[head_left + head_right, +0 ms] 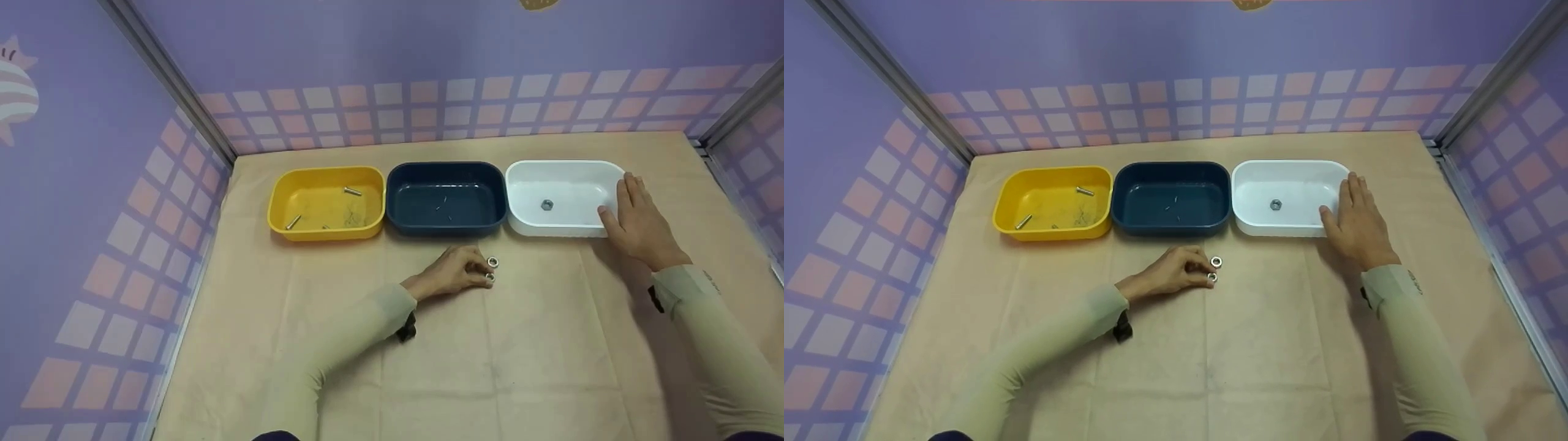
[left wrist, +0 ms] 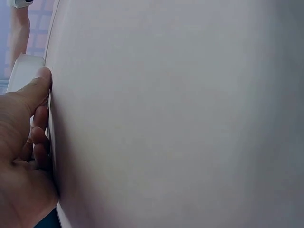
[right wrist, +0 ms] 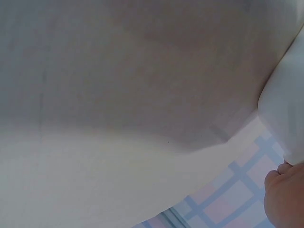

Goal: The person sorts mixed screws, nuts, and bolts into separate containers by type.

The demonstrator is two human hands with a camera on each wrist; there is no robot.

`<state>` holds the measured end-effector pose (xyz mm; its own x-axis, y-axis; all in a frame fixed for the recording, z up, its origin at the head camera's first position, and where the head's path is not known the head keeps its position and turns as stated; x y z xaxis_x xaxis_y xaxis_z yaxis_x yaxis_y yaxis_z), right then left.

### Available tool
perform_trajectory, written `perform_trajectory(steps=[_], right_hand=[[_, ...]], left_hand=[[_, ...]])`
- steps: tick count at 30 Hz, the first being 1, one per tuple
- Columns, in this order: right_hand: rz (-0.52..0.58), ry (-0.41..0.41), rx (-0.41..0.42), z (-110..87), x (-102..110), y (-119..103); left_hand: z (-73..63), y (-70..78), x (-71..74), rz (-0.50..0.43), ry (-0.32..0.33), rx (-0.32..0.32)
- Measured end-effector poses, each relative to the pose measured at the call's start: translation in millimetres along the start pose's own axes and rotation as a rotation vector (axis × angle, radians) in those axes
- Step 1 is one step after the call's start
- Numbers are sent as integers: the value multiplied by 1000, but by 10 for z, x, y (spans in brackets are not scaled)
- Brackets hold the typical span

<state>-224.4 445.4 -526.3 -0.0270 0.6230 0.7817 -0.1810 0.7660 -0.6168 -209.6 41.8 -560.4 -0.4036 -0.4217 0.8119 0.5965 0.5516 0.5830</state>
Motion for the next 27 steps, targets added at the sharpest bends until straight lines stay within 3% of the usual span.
perform_trajectory(steps=[15,27], right_hand=[[-38,3,-7,12,-1,-17],[-24,-12,-14,3,-6,11]], left_hand=[[-13,59,42,25,11,-45],[5,128,86,-83,74,-58]])
Point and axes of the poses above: each hand's wrist, its own z-axis towards the middle knuckle, its own x-axis out of the back of the hand, y = z × x, the point moved 1 cm from there along z, towards the middle knuckle, and after that the axes turned 15 degrees about z, right-handed, at the moved point
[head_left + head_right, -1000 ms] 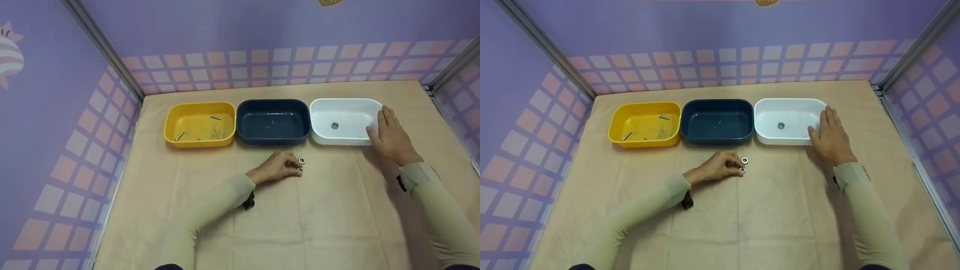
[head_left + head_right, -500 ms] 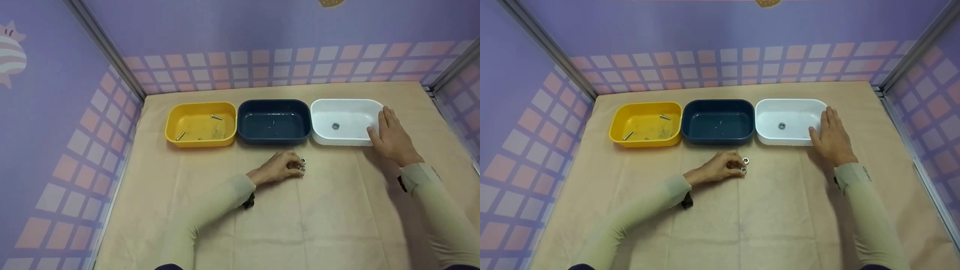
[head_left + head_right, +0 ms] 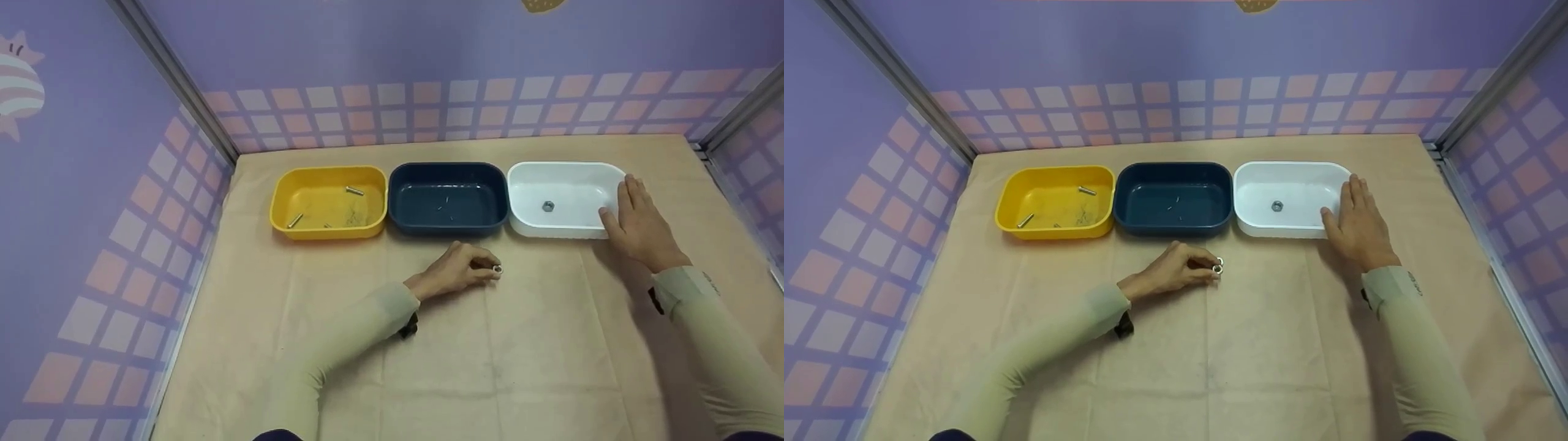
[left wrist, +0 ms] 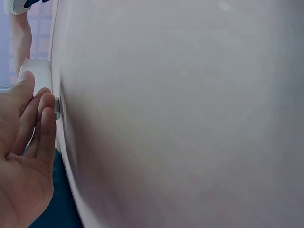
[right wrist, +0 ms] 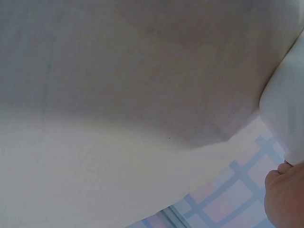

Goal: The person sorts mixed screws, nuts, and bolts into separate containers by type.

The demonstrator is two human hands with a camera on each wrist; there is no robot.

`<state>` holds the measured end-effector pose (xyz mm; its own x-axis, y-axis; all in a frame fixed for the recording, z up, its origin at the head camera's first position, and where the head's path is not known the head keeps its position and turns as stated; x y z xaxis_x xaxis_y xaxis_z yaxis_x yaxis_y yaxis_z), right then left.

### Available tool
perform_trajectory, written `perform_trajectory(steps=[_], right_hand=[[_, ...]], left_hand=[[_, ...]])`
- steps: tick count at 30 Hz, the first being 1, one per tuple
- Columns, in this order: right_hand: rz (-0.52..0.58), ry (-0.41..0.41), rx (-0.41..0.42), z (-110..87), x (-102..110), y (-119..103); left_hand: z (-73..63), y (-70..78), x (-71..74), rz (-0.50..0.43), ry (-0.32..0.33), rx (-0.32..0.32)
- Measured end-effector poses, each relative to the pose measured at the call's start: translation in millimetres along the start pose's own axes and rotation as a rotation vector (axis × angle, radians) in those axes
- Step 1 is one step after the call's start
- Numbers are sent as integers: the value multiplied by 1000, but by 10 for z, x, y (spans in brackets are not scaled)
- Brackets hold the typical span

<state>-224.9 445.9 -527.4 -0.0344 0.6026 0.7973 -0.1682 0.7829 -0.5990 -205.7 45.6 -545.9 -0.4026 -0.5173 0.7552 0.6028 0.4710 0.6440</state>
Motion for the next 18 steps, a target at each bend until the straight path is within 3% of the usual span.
perform_trajectory(steps=[7,18], right_hand=[[-8,-7,-7,1,1,-5],[-25,-16,-24,4,10,-19]], left_hand=[[92,83,49,-23,42,-20],[306,207,262,-48,131,-75]])
Point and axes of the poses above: each hand's wrist, its own z-axis towards the middle knuckle, its own x-axis out of the back of the hand, y = z × x, the point moved 1 cm from there along z, towards the middle knuckle, and after that the axes turned 15 degrees about z, right-handed, at the moved point
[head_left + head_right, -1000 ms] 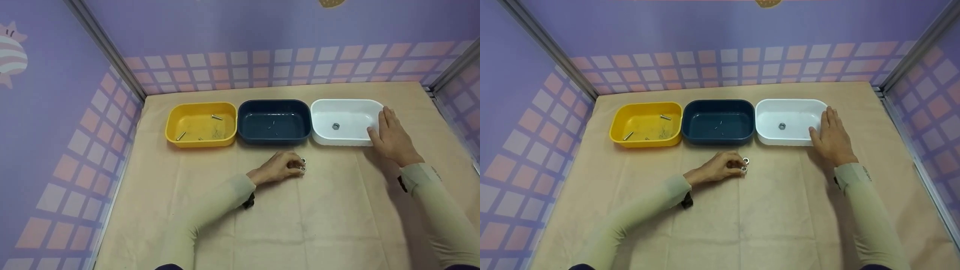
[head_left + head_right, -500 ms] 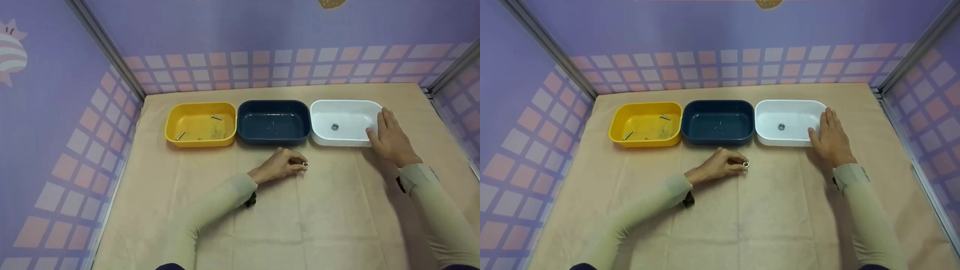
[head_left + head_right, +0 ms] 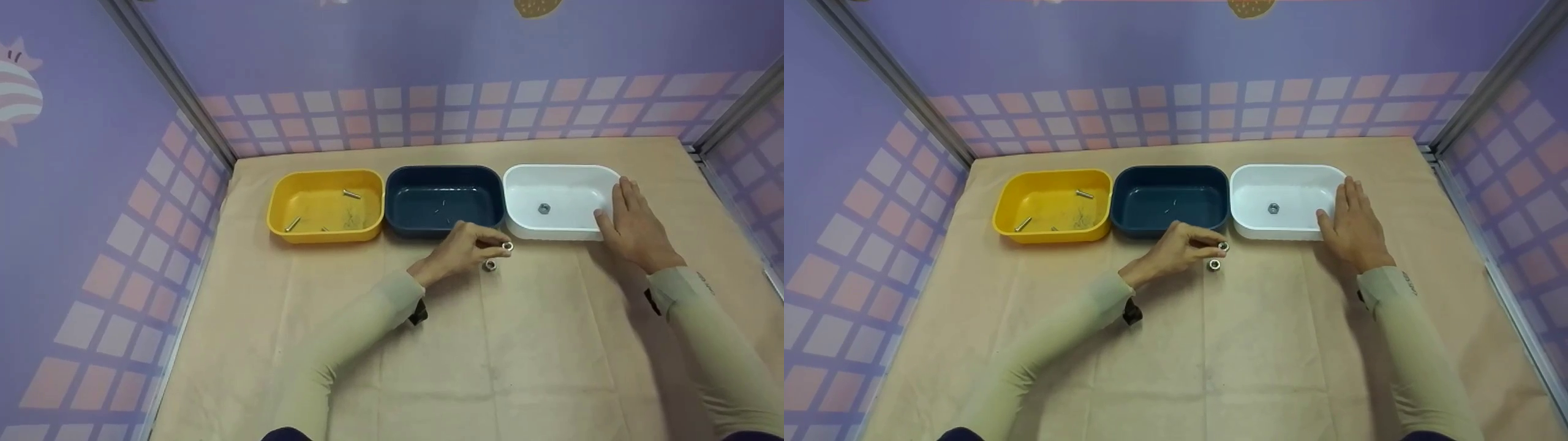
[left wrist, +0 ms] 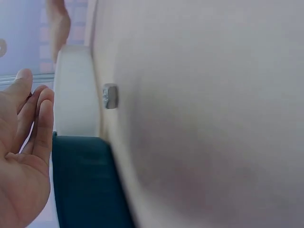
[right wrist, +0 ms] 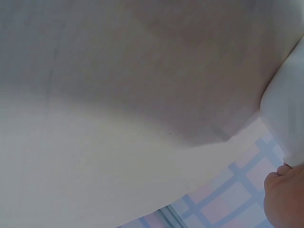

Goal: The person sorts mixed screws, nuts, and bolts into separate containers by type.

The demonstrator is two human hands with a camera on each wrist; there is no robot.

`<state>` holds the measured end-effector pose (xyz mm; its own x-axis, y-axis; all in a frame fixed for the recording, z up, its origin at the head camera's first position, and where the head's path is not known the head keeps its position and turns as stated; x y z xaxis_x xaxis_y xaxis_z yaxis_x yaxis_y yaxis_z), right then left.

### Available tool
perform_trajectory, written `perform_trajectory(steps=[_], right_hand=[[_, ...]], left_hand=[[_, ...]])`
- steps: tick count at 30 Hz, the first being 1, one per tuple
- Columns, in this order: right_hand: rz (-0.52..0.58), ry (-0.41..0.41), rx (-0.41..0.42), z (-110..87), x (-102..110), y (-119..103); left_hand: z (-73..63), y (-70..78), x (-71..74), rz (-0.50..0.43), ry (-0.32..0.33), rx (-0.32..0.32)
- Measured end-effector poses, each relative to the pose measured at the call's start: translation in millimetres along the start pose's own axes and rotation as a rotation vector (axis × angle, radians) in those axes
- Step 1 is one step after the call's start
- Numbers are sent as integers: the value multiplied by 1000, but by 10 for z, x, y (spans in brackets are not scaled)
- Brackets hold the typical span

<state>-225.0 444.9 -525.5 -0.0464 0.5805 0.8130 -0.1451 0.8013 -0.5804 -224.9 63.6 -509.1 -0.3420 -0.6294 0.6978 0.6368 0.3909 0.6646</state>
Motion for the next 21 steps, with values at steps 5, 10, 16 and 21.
perform_trajectory(steps=[5,10,16,21], right_hand=[[-13,1,-1,7,-5,5],[-10,3,9,-4,1,13],[-10,0,13,9,1,39],[-10,5,16,17,-7,16]], left_hand=[[134,64,58,-8,11,-6],[294,135,54,11,9,-2],[478,205,-18,35,10,-20],[615,251,-78,33,5,-2]])
Point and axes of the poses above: each hand's wrist, its own z-axis towards the middle knuckle, its own x-axis out of the back of the hand, y = z × x, the point moved 1 cm from there along z, towards the middle knuckle, and after that the axes turned 15 degrees about z, right-handed, at the moved point
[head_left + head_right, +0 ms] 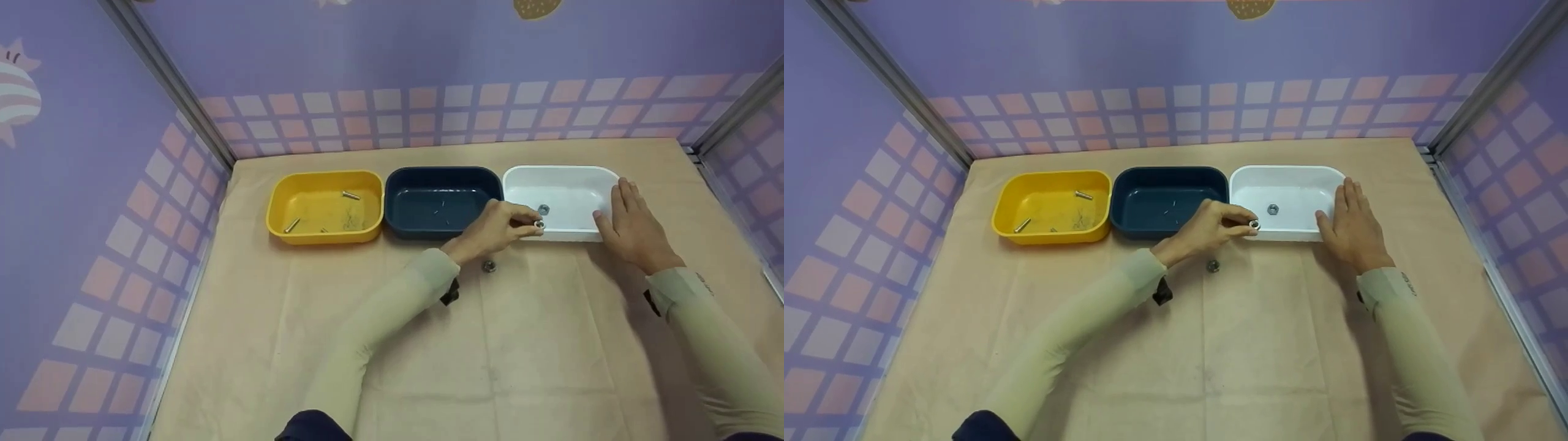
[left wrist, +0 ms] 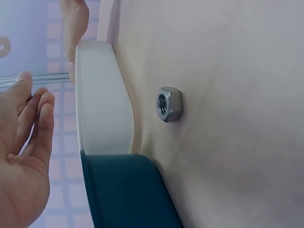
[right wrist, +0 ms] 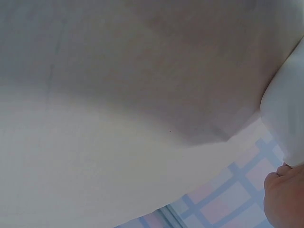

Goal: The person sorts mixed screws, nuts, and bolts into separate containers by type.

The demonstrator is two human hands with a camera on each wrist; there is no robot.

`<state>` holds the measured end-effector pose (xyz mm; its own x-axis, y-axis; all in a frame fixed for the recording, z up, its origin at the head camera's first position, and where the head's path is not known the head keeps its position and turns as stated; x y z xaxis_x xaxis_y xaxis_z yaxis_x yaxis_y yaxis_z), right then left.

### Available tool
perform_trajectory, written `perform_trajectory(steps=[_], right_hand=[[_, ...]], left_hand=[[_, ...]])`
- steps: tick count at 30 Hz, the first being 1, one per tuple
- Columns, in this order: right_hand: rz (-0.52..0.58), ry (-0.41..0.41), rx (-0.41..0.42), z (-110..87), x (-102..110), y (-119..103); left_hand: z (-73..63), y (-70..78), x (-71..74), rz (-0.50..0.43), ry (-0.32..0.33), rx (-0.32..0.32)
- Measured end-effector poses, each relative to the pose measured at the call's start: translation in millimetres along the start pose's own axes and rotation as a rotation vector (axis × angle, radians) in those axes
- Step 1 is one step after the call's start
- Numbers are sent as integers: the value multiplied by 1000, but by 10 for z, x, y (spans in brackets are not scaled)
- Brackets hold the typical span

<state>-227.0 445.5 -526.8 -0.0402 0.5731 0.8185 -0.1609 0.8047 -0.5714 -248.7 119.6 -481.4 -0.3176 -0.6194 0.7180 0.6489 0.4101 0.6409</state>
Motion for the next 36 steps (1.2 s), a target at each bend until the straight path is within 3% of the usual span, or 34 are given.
perform_trajectory(steps=[13,25,32,36], right_hand=[[-18,12,-14,-2,-11,-9],[-9,-9,-29,5,-1,-33],[-19,10,-22,7,-13,-21],[-19,13,-14,10,-12,-16]], left_hand=[[374,36,-222,75,20,40],[650,-41,-280,90,38,109],[725,-107,-263,72,70,137],[732,-195,-234,137,97,139]])
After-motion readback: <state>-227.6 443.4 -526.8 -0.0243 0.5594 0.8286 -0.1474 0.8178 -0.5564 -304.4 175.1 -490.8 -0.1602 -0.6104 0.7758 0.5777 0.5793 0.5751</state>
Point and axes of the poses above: each hand's wrist, its own z-axis towards the middle knuckle, its own x-axis out of the back of the hand, y = z × x, the point moved 1 cm from there along z, towards the middle knuckle, and after that the axes turned 15 degrees about z, right-handed, at the moved point
